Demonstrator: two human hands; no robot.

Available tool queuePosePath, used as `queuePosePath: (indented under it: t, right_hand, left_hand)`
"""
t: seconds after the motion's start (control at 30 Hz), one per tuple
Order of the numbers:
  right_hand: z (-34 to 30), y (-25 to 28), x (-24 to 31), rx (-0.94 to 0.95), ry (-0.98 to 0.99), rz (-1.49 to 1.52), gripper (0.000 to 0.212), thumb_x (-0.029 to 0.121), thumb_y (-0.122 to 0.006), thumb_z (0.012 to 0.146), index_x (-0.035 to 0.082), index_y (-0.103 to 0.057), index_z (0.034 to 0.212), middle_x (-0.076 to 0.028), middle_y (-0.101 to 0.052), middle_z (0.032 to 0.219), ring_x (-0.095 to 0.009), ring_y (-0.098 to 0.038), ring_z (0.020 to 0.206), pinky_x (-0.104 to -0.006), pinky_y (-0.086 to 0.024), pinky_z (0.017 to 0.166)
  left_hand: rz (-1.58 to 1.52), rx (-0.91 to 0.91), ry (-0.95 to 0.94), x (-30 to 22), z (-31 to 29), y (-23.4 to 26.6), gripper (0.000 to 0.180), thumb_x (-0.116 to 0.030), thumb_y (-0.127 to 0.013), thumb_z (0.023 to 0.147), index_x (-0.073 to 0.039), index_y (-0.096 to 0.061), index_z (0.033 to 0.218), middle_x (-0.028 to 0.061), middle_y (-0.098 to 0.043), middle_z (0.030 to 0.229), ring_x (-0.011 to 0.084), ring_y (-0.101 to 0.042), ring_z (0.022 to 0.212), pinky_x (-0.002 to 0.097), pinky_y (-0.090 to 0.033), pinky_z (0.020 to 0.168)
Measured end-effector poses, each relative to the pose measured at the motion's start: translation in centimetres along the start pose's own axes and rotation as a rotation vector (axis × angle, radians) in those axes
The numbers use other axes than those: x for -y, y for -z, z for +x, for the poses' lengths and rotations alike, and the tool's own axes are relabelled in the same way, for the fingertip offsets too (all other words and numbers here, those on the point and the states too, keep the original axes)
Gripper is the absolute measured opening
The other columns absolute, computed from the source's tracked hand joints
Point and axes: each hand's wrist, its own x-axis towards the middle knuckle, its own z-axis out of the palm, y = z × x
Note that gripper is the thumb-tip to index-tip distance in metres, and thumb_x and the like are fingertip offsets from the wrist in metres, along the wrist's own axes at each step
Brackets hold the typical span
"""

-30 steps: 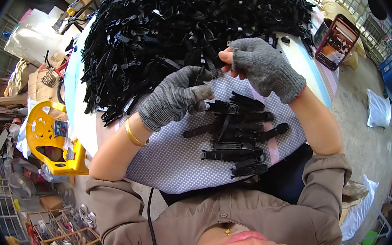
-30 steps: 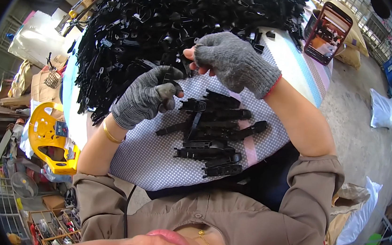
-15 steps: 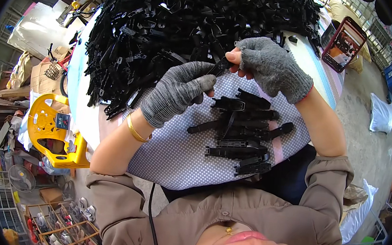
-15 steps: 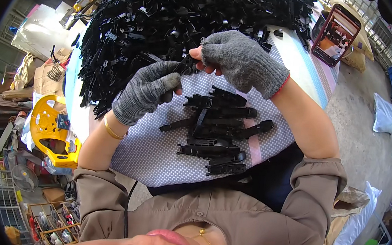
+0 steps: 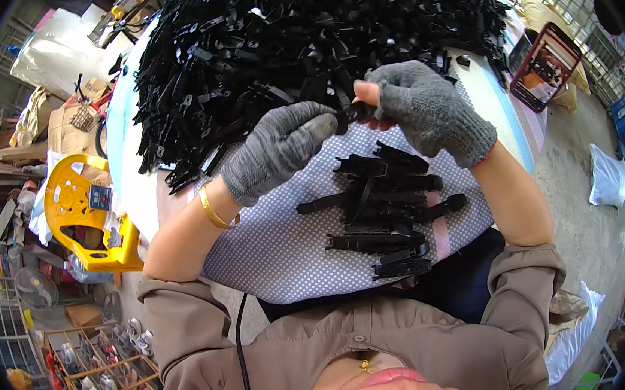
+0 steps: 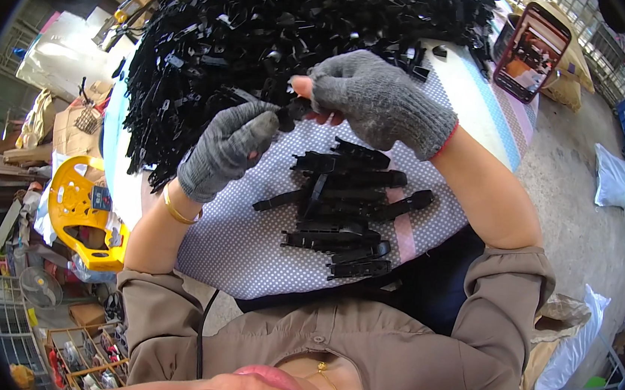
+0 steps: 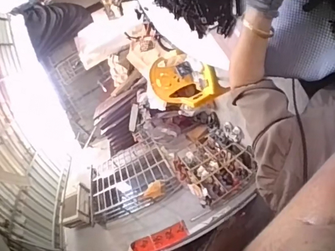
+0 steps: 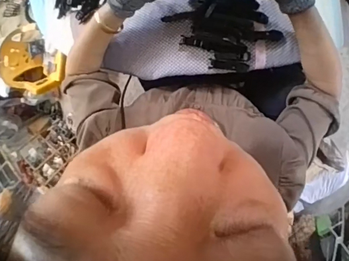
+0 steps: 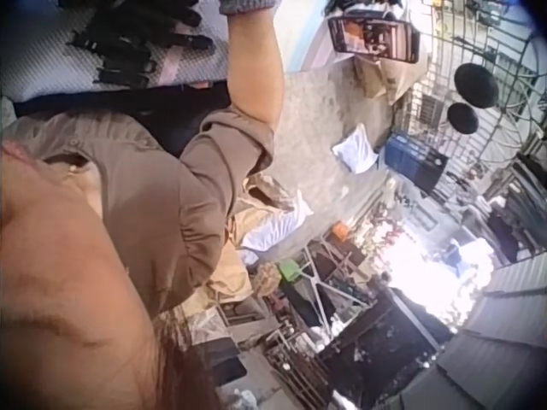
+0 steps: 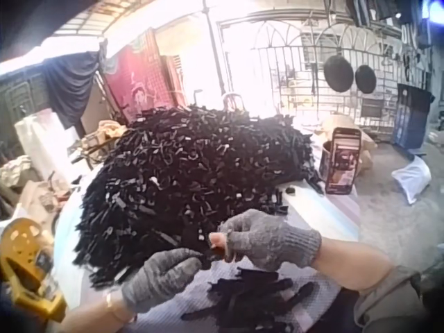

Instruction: Sorting black plastic components from a large pile into organized groups on a workstation surface.

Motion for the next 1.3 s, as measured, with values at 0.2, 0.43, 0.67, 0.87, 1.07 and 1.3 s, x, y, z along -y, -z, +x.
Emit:
queuePosePath:
  t: [0.2,0.43,0.67,0.87,1.07,1.3]
  right_hand:
    - [-0.3,-3.2,1.5,0.067,0.034,0.349,0.066,0.060,-0.036,0.088,0.000,-0.064,0.090,-0.008,-0.063,0.084,-0.018,-0.060,0.081,-0.0316,-0.049,0.078]
    - [-1.7,-3.6,2.6,0.048,0.221,0.285,0.050,0.044,-0.033,0.094,0.005,-0.064,0.091,-0.007,-0.063,0.085,-0.018,-0.060,0.081,-0.0315,-0.047,0.078]
    - [0.1,-0.7,0.4,0.146,0.358,0.960,0.064,0.057,-0.036,0.090,-0.001,-0.056,0.106,-0.012,-0.059,0.094,-0.021,-0.057,0.083,-0.0337,-0.048,0.078]
    - [2.4,2.9,-2.6,-0.253,0.174,-0.208,0.023,0.027,-0.059,0.085,0.004,-0.062,0.086,-0.005,-0.061,0.078,-0.015,-0.058,0.069,-0.0278,-0.050,0.065]
    - [2.0,0.6,-2.8,-0.247,0.316,-0.857,0.015,0.012,-0.064,0.076,0.004,-0.060,0.088,-0.010,-0.060,0.080,-0.023,-0.061,0.076,-0.0317,-0.050,0.070]
    - [1.7,-1.1,-2.0,-0.248,0.263,-1.003,0.031,0.017,-0.062,0.078,0.006,-0.055,0.106,-0.010,-0.058,0.092,-0.025,-0.060,0.082,-0.0343,-0.050,0.073]
  left_hand:
    - [0.402,0.008,-0.285,0.0,-0.3,-2.8,0.025,-0.023,-0.056,0.090,0.000,-0.061,0.096,0.0016,-0.058,0.069,0.0098,-0.052,0.063,0.0235,-0.043,0.059]
    - [0.364,-0.081,-0.464,0.7,-0.7,-4.1,0.022,-0.021,-0.053,0.088,-0.005,-0.061,0.100,0.0144,-0.062,0.076,0.0292,-0.062,0.071,0.0356,-0.048,0.064]
    - [0.575,0.031,-0.557,-0.8,-0.8,-3.9,0.022,-0.023,-0.055,0.087,-0.006,-0.061,0.099,0.0165,-0.060,0.071,0.0285,-0.060,0.064,0.0357,-0.048,0.058]
    - [0.743,0.046,-0.654,-1.7,-2.6,-3.7,0.029,-0.029,-0.065,0.078,-0.006,-0.062,0.097,0.0121,-0.061,0.080,0.0259,-0.061,0.069,0.0331,-0.050,0.058]
    - [0.905,-0.155,-0.464,-1.1,-1.2,2.5,0.021,-0.017,-0.065,0.079,-0.008,-0.065,0.098,0.0084,-0.062,0.088,0.0216,-0.060,0.081,0.0306,-0.052,0.070]
    - [1.555,-0.096,-0.131,0.8,0.5,1.1,0.021,-0.014,-0.056,0.082,-0.015,-0.062,0.103,0.0091,-0.054,0.109,0.0243,-0.056,0.097,0.0323,-0.051,0.081]
